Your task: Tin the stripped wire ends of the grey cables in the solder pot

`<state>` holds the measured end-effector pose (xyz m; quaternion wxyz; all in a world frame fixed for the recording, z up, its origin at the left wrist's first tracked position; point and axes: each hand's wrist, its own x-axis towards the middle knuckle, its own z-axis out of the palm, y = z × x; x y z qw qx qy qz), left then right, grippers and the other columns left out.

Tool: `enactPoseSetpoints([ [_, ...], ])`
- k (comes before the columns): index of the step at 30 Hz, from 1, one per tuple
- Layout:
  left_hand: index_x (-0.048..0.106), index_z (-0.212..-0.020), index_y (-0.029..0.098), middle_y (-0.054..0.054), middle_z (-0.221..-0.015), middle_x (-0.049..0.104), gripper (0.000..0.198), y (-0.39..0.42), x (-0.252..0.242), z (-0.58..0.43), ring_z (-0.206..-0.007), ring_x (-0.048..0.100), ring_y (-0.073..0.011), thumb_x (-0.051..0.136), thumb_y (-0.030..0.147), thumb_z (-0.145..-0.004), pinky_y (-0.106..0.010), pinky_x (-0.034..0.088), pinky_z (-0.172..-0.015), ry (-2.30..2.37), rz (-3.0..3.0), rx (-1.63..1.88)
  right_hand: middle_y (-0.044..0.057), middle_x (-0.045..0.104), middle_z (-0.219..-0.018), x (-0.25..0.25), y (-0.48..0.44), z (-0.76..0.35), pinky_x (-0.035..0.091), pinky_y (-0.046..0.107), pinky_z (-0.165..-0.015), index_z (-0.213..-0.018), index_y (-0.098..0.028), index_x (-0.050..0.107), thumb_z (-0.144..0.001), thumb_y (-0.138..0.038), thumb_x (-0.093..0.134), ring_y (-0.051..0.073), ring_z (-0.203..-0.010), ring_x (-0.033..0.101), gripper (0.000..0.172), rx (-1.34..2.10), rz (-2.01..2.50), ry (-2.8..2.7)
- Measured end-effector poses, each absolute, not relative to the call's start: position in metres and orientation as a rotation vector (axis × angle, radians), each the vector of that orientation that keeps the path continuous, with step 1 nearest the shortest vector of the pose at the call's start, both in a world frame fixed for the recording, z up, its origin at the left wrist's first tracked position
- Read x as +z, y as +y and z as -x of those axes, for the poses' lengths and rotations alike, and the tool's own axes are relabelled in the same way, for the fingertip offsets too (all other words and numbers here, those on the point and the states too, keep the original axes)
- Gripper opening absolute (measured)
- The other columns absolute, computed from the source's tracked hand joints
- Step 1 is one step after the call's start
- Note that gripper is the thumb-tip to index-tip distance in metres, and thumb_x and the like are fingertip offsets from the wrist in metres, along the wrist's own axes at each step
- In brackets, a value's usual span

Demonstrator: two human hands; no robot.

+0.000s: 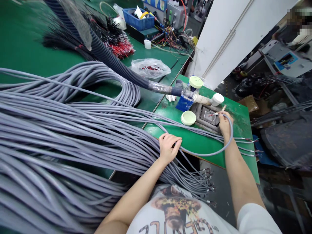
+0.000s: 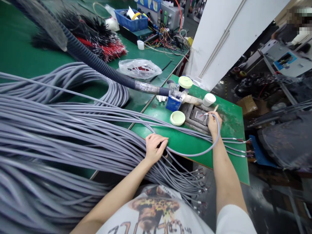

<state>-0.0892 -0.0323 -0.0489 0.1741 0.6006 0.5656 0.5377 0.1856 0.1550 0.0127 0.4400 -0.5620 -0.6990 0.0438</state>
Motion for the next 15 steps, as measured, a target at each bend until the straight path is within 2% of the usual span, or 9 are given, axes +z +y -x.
enactPoseSetpoints([
  [7, 0.069, -0.086, 0.025, -0.001, -0.082, 0.073, 0.014, -0.032, -0.048, 0.089, -0.087, 0.062, -0.0183, 0.056, 0.030, -0.087, -0.042, 0.027, -0.100, 1.588, -1.694, 1.520, 0.005, 0.069, -0.085, 0.027, 0.141, -0.180, 0.048, 0.034, -0.077, -0.087, -0.018, 0.067, -0.084, -0.028, 0.051, 0.020, -0.080, 0.062, 0.019, 0.115, 1.383, -1.740],
  [15, 0.071, -0.086, 0.025, -0.003, -0.086, 0.073, 0.013, -0.041, -0.031, 0.086, -0.093, 0.062, -0.0207, 0.059, 0.031, -0.084, -0.044, 0.031, -0.101, 1.464, -1.542, 1.605, 0.006, 0.068, -0.103, 0.082, 0.017, -0.122, 0.049, 0.041, -0.086, -0.103, -0.023, 0.067, -0.090, -0.025, 0.050, 0.025, -0.094, 0.064, 0.022, 0.140, 1.320, -1.787],
])
